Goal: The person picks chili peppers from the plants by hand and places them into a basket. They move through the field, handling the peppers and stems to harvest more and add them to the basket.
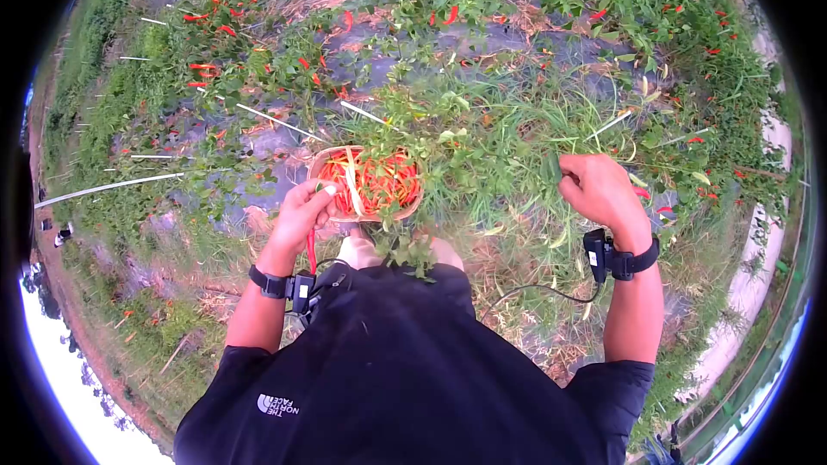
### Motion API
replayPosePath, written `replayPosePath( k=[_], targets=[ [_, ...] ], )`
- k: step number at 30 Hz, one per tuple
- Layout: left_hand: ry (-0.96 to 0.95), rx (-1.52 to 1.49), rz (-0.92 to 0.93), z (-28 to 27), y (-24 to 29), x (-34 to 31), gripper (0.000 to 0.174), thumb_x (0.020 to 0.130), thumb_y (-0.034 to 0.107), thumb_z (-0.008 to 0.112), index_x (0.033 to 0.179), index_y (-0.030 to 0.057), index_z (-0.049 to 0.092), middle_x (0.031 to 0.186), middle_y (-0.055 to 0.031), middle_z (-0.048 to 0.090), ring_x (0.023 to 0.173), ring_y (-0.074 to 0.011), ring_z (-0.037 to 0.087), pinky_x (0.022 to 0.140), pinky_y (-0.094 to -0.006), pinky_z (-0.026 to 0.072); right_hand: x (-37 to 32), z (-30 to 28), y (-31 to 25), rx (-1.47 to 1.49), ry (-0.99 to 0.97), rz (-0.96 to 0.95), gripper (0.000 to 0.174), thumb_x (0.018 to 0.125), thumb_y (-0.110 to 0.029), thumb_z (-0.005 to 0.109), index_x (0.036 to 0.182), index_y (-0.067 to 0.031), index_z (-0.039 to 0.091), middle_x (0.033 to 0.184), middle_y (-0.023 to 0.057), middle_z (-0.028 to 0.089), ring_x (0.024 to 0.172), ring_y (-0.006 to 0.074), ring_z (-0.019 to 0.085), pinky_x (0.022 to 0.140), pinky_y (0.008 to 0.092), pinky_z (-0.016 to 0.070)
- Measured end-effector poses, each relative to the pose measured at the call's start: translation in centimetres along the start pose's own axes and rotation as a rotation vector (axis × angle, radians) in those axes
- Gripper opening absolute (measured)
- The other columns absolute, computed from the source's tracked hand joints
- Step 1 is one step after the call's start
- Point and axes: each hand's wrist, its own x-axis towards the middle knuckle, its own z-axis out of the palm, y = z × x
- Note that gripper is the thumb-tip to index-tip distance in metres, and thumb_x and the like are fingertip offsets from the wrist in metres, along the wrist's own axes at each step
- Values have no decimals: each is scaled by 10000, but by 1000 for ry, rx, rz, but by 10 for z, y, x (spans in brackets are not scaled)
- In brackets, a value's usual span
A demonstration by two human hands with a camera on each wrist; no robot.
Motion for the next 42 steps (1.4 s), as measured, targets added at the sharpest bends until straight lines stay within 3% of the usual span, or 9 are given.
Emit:
replayPosePath(
  k=[7,9,11,17,21,27,32,36,42],
  targets=[
    [97,-127,61,-29,-5,-28,144,936,180,614,975,44,645,674,27,585,510,-16,443,459,-165,326,13,-1,-35,-47,142,104,134,747,-151,568,724,-19,565,612,158,557,559,313,578,531,402,444],
    [75,-164,51,-41,-6,-34,145,939,180,613,976,43,645,671,29,581,510,-16,444,458,-164,326,13,-6,-39,228,80,63,148,805,-141,565,710,-28,559,559,82,525,505,180,537,485,318,413],
    [20,-211,50,-50,-2,-35,148,949,174,602,982,36,647,671,31,575,507,-17,449,451,-157,327,5,-31,-66,1068,-6,283,149,874,-120,538,750,-41,565,568,2,512,504,87,489,458,253,368],
    [-297,-338,105,-71,16,-21,259,994,196,512,1092,-17,623,752,-11,599,565,-38,490,449,-155,340,13,10,-173,1859,331,26,171,986,-152,509,1076,-14,554,1019,115,613,927,215,638,798,355,562],
    [-502,-434,49,-90,33,-12,431,1028,270,426,1314,-50,460,1186,-140,572,1044,-193,602,822,-319,547,56,108,-300,2062,298,60,138,971,-76,514,1082,-3,551,1081,139,615,1050,262,619,898,384,540],
    [-452,-586,-64,-156,-12,-6,387,1030,302,407,1337,73,462,1252,-85,537,1069,-187,591,797,-346,556,120,225,-416,1682,289,195,98,965,-72,534,1045,-34,575,1038,51,615,962,134,606,826,284,521],
    [-329,-555,-343,-240,-71,0,325,988,360,504,1179,97,500,917,-71,664,590,-118,570,450,-220,420,170,299,-407,779,232,-177,274,913,-102,600,1162,7,563,980,64,639,874,109,610,745,256,504],
    [-253,-434,-282,-274,-117,1,442,915,170,639,1283,52,423,964,-104,653,584,-90,531,471,-218,430,238,370,-342,1466,252,570,410,951,-71,517,1348,-10,437,1086,114,627,871,157,634,736,277,536],
    [-25,-552,-396,-282,-165,-9,508,872,26,622,1330,29,402,1026,-102,641,645,-98,563,495,-207,431,343,435,-238,1694,603,871,481,971,-153,538,1391,-87,313,1048,110,583,912,194,600,776,337,509]
  ],
)
